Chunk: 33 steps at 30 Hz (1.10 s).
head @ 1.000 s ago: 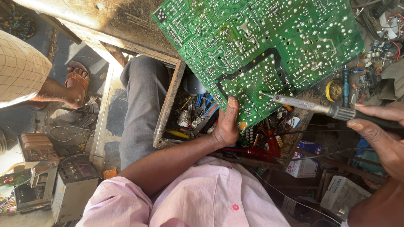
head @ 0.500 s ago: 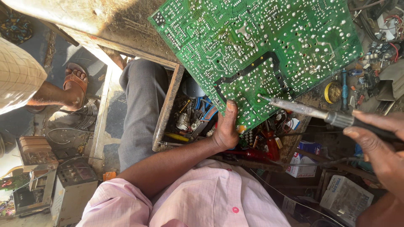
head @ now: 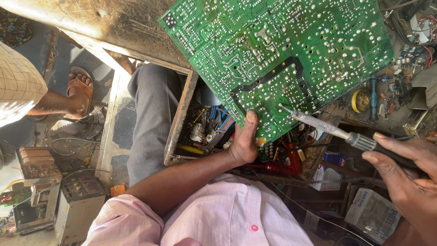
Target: The person holds a large green circuit board over a cluttered work tray and solders its underside with a soldering iron, feeding solder wire to the joints. They briefly use a screwdriver on the board, then set it on the bench and pick up another board to continue soldering.
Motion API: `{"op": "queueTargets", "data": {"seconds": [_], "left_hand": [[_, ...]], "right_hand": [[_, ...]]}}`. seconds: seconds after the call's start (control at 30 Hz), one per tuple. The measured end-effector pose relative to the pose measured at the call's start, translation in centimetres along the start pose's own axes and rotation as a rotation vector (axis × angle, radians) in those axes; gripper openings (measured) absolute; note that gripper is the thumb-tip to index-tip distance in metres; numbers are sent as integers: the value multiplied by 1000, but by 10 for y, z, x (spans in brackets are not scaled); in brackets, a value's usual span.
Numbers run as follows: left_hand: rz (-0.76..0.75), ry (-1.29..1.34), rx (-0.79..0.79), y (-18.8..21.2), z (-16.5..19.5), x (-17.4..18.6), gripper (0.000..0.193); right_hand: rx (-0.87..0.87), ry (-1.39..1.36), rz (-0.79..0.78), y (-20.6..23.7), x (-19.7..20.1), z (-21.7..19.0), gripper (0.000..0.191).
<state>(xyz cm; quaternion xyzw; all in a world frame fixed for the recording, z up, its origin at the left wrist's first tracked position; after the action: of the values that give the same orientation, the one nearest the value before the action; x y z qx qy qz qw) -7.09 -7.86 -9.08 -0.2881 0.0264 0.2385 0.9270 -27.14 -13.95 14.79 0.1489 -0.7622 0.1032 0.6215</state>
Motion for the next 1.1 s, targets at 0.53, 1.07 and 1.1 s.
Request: {"op": "queueTargets", "data": {"seconds": [0.53,1.07,1.1], "left_hand": [[29,-78,-115,-1,9,2,35],[18,-103,-100,5,1,0,38],[11,-131,-115,6,0,-1,38]], "right_hand": [[40,-10,36,-3,-1,-2,24],[77,64,9,-17,-3,19,25],[100,61,12,-17,-2,13,24]]}}
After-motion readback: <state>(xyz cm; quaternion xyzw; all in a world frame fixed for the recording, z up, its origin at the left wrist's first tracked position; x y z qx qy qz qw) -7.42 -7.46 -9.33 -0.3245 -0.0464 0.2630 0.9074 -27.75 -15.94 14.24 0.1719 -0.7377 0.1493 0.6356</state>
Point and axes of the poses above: each hand's wrist, its own y-axis away from the middle knuckle, its own x-axis out of the back of the hand, z = x × y, the point moved 7 cm from there along -y, towards the middle knuckle, and after that the axes turned 6 degrees about -x, right-handed, at the moved point
